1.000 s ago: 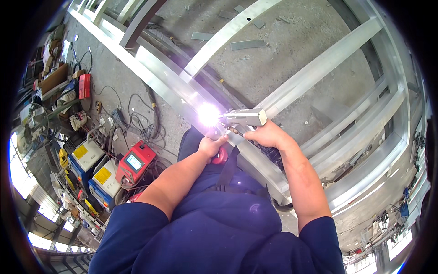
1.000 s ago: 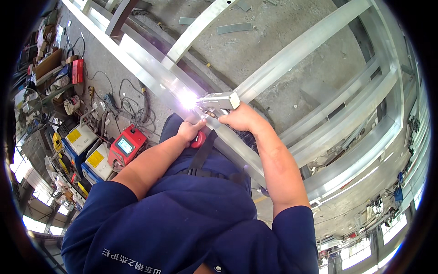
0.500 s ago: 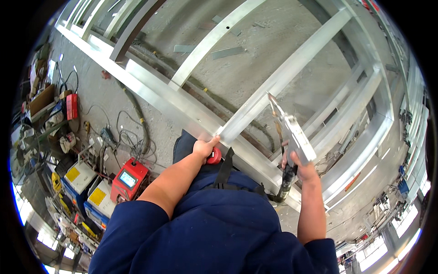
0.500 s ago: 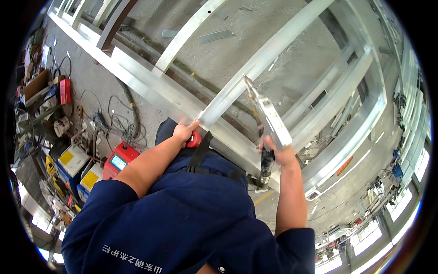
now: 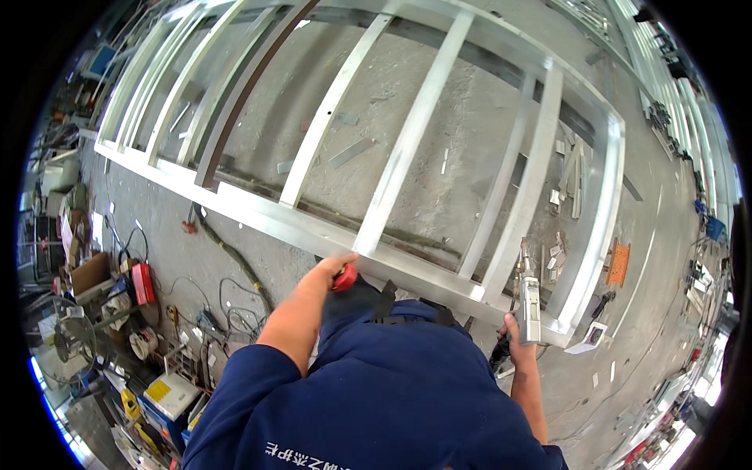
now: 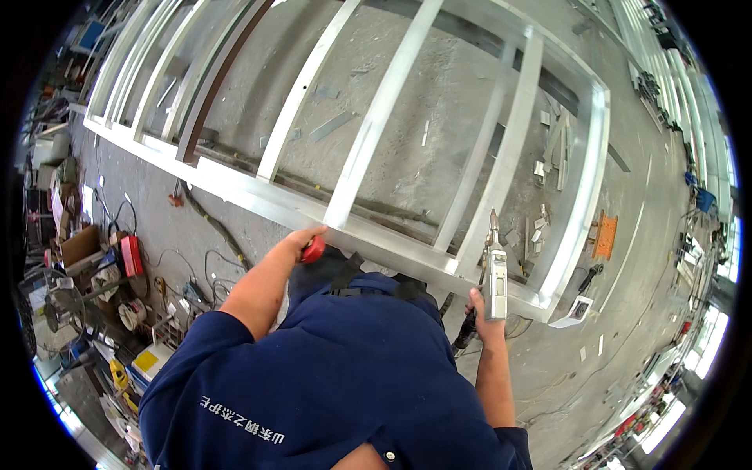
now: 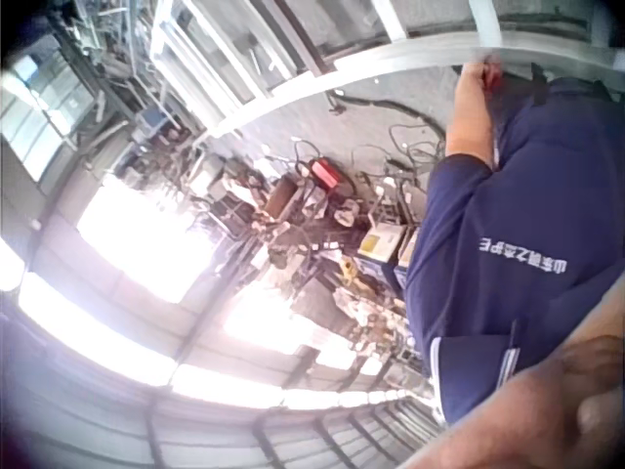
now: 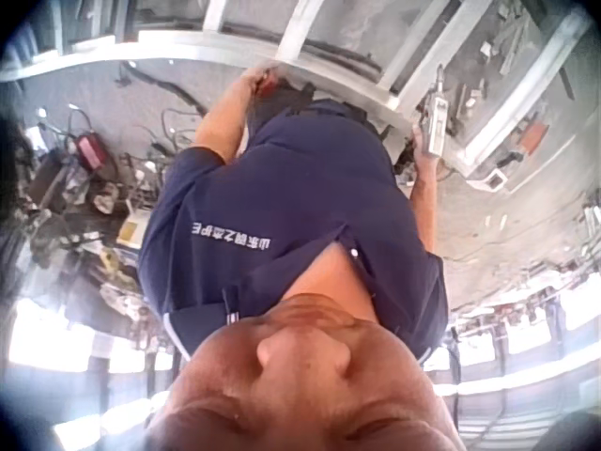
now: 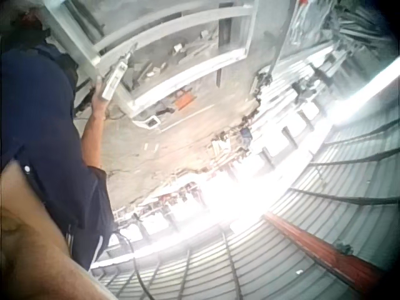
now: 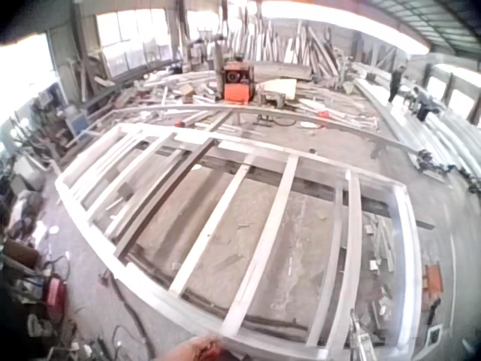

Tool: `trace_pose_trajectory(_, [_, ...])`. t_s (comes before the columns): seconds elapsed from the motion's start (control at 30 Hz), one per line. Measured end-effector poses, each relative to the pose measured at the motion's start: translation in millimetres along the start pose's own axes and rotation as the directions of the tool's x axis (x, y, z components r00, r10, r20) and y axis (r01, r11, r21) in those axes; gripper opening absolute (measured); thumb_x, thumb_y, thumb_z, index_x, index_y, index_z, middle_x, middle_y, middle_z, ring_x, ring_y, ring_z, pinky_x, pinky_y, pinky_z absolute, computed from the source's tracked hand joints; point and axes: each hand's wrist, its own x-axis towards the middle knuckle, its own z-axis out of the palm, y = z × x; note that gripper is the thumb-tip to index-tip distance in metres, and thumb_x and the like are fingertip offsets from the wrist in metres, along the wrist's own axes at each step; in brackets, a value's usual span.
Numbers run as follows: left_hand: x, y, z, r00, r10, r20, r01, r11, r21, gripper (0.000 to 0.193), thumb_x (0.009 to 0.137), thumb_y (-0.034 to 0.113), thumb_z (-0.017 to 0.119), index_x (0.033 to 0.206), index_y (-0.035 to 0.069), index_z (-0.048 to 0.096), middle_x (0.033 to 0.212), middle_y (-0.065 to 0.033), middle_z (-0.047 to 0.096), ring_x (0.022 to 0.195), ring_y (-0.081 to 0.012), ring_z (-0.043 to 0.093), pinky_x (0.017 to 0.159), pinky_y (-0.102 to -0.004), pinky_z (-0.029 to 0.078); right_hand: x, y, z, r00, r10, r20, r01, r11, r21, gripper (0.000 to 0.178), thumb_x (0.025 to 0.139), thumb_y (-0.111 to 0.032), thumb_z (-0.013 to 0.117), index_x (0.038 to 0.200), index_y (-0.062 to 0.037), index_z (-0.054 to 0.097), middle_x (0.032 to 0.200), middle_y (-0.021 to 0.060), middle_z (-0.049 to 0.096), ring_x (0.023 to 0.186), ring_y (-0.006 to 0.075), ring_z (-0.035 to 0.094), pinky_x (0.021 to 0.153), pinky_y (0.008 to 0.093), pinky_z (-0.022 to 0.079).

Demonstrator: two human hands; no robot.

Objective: The person measures and fastens aluminum profiles to a large metal frame using a tape measure and a pneumatic rivet gun. They repeatedly measure sections, position the tool, and secure joints while moving around the frame in a workshop.

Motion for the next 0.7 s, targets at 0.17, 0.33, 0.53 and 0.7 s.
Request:
trace_pose_trajectory(0.17, [-67.3, 13.0, -36.1, 0.969, 0.159, 0.187, -0.209, 0.934, 0.29, 0.023, 0.082, 0.02, 0.077, 0.099, 0.008, 0.066, 0.082, -0.0022, 0.064, 0.07, -0.0151, 0.059, 0.065, -0.0313, 0.05, -24.8, 22.2, -46.7, 0.991, -0.031, -0.127, 0.029, 0.999, -0.016, 0.029, 0.088, -0.024, 0.074, 0.094, 0.0007, 0.059, 0.062, 0.0035, 0.055, 0.053, 0.013, 0.056, 0.051, 0.0283, 0.049])
trace_pose_trajectory(0.33, [-86.4, -38.3, -70.4, 0.981, 0.12, -0.152, -0.08, 0.966, 0.245, 0.021, 0.082, 0.024, 0.078, 0.089, 0.009, 0.066, 0.075, -0.0036, 0.059, 0.061, -0.0181, 0.053, 0.058, -0.0376, 0.047, -44.1, 36.4, -73.8, 0.976, -0.107, -0.188, 0.112, 0.994, 0.017, 0.028, 0.087, -0.023, 0.076, 0.087, 0.0017, 0.064, 0.062, 0.0015, 0.057, 0.052, 0.0094, 0.054, 0.049, 0.0268, 0.046])
trace_pose_trajectory(0.53, [-74.6, -111.8, -126.4, 0.948, 0.095, -0.303, 0.051, 0.896, 0.441, 0.027, 0.084, 0.034, 0.074, 0.082, 0.007, 0.071, 0.074, -0.0087, 0.063, 0.059, -0.0219, 0.059, 0.054, -0.0431, 0.049, -52.9, 45.3, -78.4, 0.964, -0.077, -0.256, 0.082, 0.997, 0.006, 0.029, 0.087, -0.025, 0.076, 0.082, 0.0014, 0.064, 0.061, 0.0017, 0.059, 0.052, 0.0101, 0.056, 0.048, 0.0281, 0.046])
trace_pose_trajectory(0.7, [-96.1, -138.9, -164.0, 0.897, 0.298, -0.326, 0.175, 0.438, 0.882, 0.042, 0.08, 0.04, 0.077, 0.083, -0.002, 0.073, 0.077, -0.0126, 0.07, 0.065, -0.0207, 0.067, 0.061, -0.0375, 0.052, -56.3, 51.1, -63.8, 0.956, -0.109, -0.271, 0.099, 0.994, -0.052, 0.03, 0.086, -0.025, 0.077, 0.08, 0.0011, 0.063, 0.061, 0.0026, 0.059, 0.052, 0.0111, 0.057, 0.049, 0.0292, 0.047])
